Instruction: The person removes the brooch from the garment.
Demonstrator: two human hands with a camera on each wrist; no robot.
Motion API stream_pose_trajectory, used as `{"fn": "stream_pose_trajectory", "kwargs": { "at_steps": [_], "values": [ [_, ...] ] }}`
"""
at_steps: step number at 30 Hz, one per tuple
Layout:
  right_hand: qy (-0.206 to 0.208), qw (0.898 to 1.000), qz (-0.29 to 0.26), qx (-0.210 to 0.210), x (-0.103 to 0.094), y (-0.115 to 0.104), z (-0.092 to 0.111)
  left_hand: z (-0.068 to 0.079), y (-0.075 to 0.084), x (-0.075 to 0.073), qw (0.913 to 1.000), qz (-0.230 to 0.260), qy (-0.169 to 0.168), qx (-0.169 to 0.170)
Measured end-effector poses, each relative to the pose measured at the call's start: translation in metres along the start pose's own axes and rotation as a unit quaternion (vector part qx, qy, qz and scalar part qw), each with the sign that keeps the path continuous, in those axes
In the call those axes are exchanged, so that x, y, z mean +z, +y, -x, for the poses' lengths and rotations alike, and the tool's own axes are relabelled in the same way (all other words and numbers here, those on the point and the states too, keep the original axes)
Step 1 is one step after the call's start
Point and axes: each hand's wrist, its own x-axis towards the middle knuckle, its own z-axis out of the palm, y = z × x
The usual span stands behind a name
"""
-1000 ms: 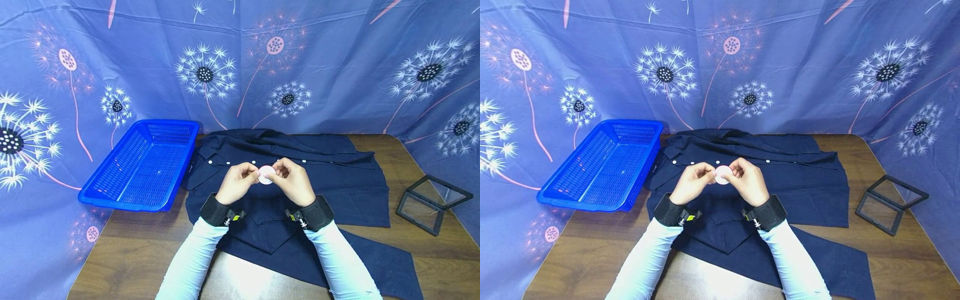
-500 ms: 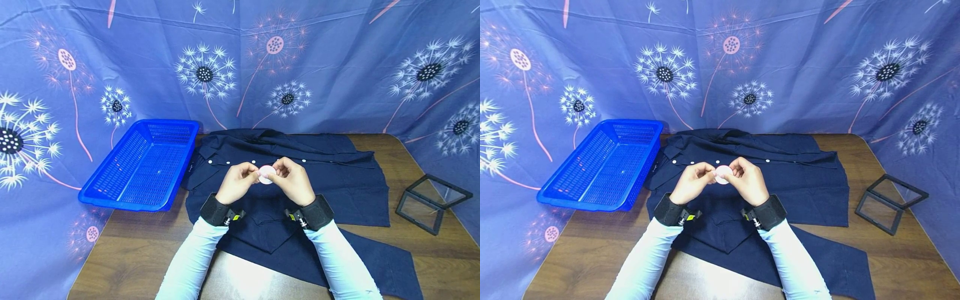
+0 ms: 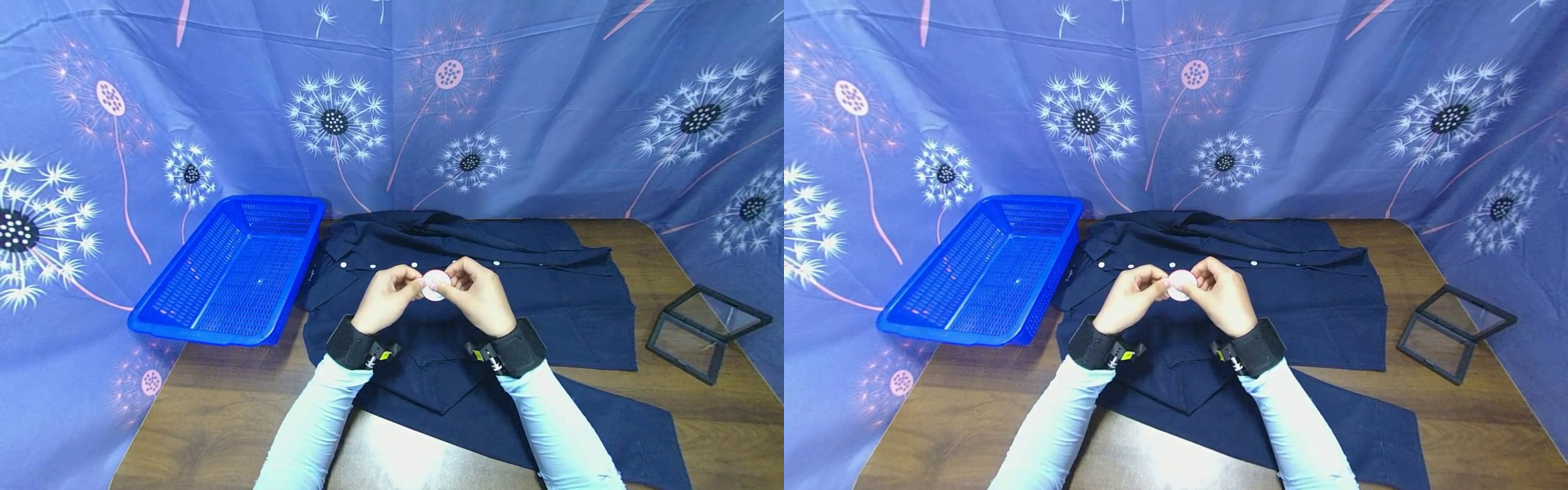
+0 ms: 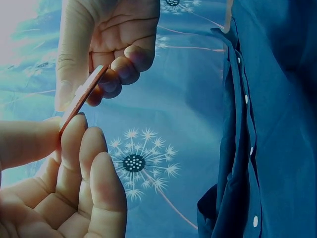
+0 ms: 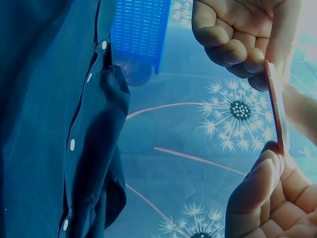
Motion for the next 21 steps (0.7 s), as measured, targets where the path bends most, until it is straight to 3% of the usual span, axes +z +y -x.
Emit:
{"fn": "stream_pose_trajectory", "kwargs": {
  "at_steps": [13,21],
  "values": [
    [0.006,1.000,0.004,-0.010,0.0009,-0.0015,0.0009,0.0015,0.0026,-0.0017,0.9999,-0.014,0.001,-0.009],
    [0.011,1.000,0.012,-0.018,0.0001,-0.0023,0.0006,0.0006,0.0025,-0.0012,0.9995,0.018,0.010,-0.023]
  ]
}}
